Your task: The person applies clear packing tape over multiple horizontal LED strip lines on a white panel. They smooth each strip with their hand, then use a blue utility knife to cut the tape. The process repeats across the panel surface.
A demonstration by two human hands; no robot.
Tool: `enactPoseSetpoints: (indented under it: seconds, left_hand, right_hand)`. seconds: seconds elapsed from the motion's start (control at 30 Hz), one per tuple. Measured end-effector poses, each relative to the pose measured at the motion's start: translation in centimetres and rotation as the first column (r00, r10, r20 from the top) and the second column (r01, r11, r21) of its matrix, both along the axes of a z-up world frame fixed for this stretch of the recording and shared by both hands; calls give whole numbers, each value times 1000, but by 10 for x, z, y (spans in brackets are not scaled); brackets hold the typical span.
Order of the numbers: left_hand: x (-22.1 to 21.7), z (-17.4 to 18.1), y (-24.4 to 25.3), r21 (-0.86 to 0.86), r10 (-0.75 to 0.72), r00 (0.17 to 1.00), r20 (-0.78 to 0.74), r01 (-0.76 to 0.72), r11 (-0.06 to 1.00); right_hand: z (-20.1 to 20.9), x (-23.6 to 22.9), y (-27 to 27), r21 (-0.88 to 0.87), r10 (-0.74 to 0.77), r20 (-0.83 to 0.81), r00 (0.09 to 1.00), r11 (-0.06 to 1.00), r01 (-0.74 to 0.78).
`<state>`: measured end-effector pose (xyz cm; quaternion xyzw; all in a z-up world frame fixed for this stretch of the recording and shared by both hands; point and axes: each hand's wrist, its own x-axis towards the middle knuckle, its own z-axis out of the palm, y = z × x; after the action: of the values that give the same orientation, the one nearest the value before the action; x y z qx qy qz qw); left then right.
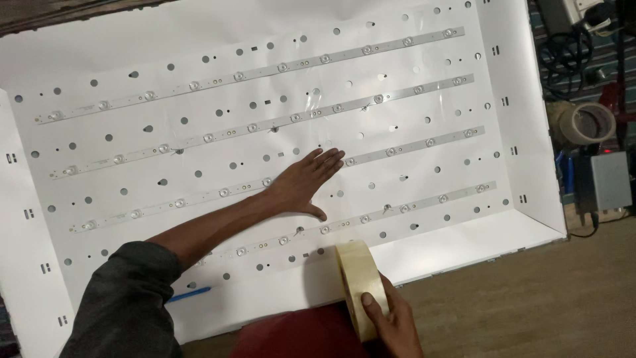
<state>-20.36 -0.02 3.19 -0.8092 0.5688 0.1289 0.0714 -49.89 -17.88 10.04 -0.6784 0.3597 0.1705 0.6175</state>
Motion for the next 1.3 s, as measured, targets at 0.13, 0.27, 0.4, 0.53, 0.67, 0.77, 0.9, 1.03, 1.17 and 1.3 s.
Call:
enactPoseSetpoints:
  seconds: [0.13, 0.27, 0.4, 0.53, 0.67, 0.77, 0.9, 1.03, 1.17, 1.3]
  left_hand:
    - [-25, -19, -2, -111, -59, 959, -279, 29, 993]
    - [-49, -41, 7, -293, -184, 944, -274, 101, 951]
    - [-59, -37, 10, -378, -302, 848, -436, 132, 916]
    - [-68, -12, 5, -50, -294, 883, -367, 297, 953]
    - [-78, 11, -2, -1, -189, 917, -351, 202, 979]
    - [-82, 14, -4, 75, -183, 952, -245, 207, 976]
    - [-86, 6, -7, 108, -192, 956, -220, 220, 970]
    - [-84, -4, -3, 89, -217, 956, -197, 237, 967]
    - [-86, -9, 0, -39, -225, 959, -174, 222, 974]
    - [-92, -8, 2, -123, -199, 941, -273, 171, 978]
  right_hand:
    - [2, -5, 0, -74, 97, -114, 989, 992, -106]
    - [-6, -8, 3, -58, 100, -82, 992, 993, -105]
    - [-13, -14, -2, -78, 118, -51, 992, 990, -122]
    - [-23, -23, -8, -66, 153, 122, 981, 987, -146]
    - [-38, -20, -6, -26, 145, 167, 975, 989, -143]
    - [-44, -16, -3, -62, 106, 168, 980, 993, -97]
    - [-22, -25, -2, -67, 11, 54, 998, 998, -7]
    - [9, -36, -5, -111, -13, -149, 989, 994, -3]
    - [26, -43, -2, -82, -77, -235, 969, 995, 60]
    - [29, -51, -3, -81, -73, -201, 977, 995, 58]
